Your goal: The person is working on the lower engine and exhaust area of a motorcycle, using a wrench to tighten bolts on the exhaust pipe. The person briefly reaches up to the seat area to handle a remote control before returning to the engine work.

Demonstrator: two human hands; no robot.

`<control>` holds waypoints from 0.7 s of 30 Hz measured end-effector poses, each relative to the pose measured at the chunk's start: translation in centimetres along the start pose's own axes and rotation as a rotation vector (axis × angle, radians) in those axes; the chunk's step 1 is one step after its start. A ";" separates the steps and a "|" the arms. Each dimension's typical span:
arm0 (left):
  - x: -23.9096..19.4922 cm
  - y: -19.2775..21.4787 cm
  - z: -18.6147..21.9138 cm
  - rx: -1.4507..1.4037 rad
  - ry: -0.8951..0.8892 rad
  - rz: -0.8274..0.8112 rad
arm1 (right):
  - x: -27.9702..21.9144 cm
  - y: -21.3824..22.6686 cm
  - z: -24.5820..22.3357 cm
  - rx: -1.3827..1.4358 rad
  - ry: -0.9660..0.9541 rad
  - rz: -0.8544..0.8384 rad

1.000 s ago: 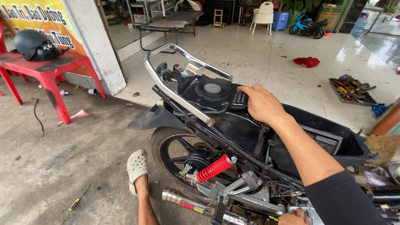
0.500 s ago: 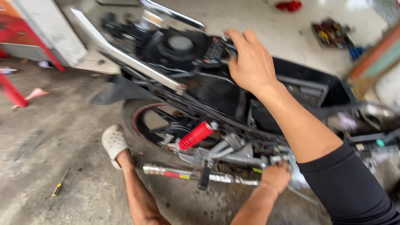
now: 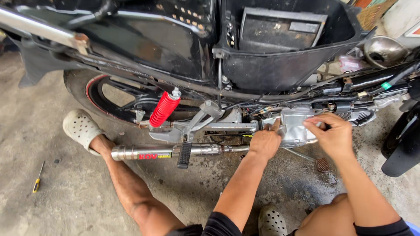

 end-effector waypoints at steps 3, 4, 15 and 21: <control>-0.5 -0.2 0.2 -0.009 0.020 -0.030 | -0.6 1.0 5.6 0.003 -0.217 -0.008; -0.4 0.5 0.2 -0.027 0.036 0.001 | -0.1 1.9 6.6 0.037 -0.240 0.018; 4.9 -4.3 0.8 0.166 0.067 0.000 | 0.7 -0.3 4.3 -0.113 -0.009 -0.152; 4.8 -4.1 0.9 0.185 0.065 0.029 | 0.8 -1.1 3.9 -0.132 -0.132 -0.278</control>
Point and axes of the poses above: each hand's wrist, its own x-axis towards the middle knuckle, its own y-axis out of the back of the hand, z = x × y, the point moved 3 cm from there along x, towards the middle knuckle, and after that the axes turned 8 degrees about -z, right-handed, at the moved point
